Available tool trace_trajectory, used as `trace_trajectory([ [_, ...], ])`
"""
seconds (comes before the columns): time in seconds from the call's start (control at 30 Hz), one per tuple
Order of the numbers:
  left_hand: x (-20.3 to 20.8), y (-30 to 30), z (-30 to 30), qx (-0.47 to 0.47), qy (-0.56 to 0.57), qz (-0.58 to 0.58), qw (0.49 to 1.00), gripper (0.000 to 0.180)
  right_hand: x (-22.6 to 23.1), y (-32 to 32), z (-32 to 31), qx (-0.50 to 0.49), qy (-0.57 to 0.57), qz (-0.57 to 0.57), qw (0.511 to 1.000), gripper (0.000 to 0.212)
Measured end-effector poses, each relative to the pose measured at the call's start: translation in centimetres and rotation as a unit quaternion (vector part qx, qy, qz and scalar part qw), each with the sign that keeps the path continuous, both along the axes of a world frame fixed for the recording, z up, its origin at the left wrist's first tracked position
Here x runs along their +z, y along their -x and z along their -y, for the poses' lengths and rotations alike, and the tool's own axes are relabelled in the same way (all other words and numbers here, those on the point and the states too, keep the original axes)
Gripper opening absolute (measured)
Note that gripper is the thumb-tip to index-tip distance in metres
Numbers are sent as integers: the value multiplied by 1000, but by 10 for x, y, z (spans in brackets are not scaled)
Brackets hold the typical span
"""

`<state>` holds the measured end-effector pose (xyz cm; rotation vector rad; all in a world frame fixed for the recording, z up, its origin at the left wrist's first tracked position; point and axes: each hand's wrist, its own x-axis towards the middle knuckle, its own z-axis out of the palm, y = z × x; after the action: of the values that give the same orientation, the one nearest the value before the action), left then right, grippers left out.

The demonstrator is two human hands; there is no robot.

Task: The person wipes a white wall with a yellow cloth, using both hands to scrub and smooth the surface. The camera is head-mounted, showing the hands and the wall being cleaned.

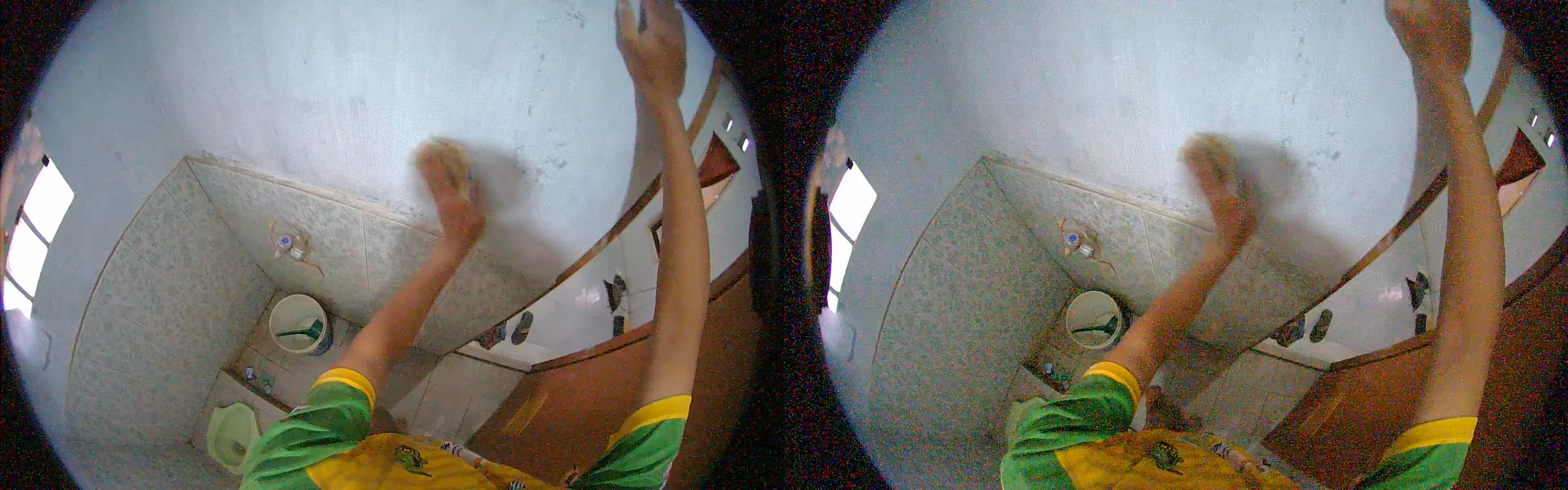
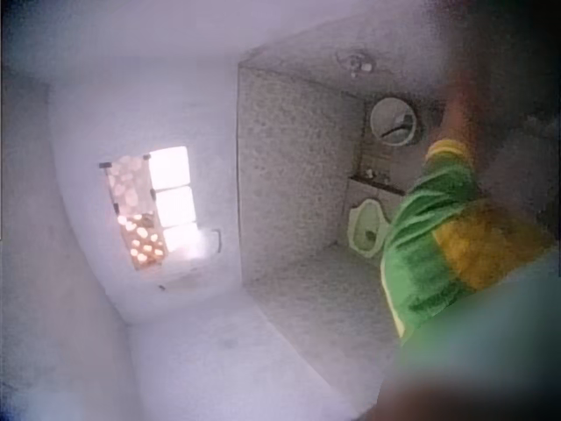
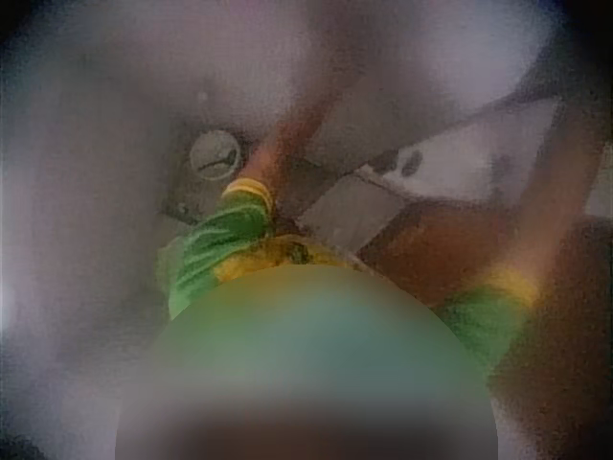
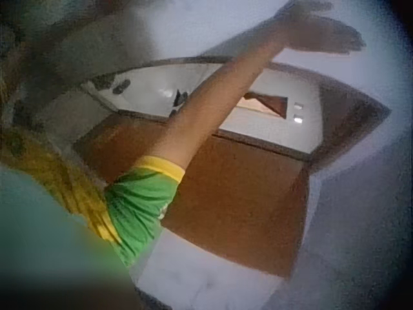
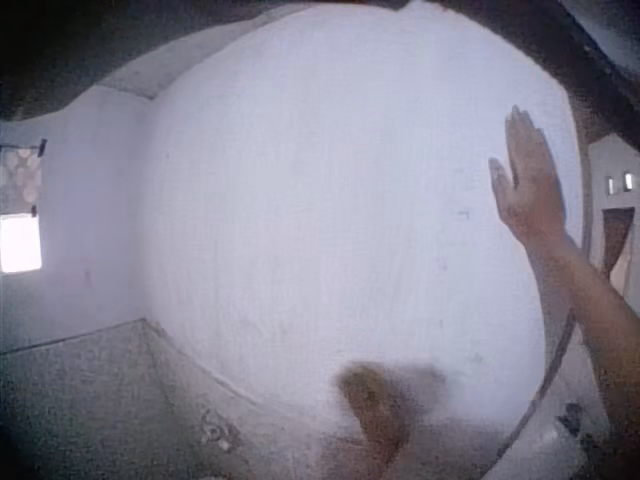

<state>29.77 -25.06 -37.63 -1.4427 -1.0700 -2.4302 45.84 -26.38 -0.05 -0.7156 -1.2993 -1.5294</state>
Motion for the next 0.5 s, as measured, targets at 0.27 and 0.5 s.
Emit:
trace_trajectory([
  [0.27, 148, 90, -17, 130, -54, -54, 989, 69, -44, 6, 29, -52, 178, 82, 979, 81],
  [0.5, 95, 25, 0, 101, -52, -362, 925, 64, -42, 10, 41, -8, 199, 100, 975, 78],
])
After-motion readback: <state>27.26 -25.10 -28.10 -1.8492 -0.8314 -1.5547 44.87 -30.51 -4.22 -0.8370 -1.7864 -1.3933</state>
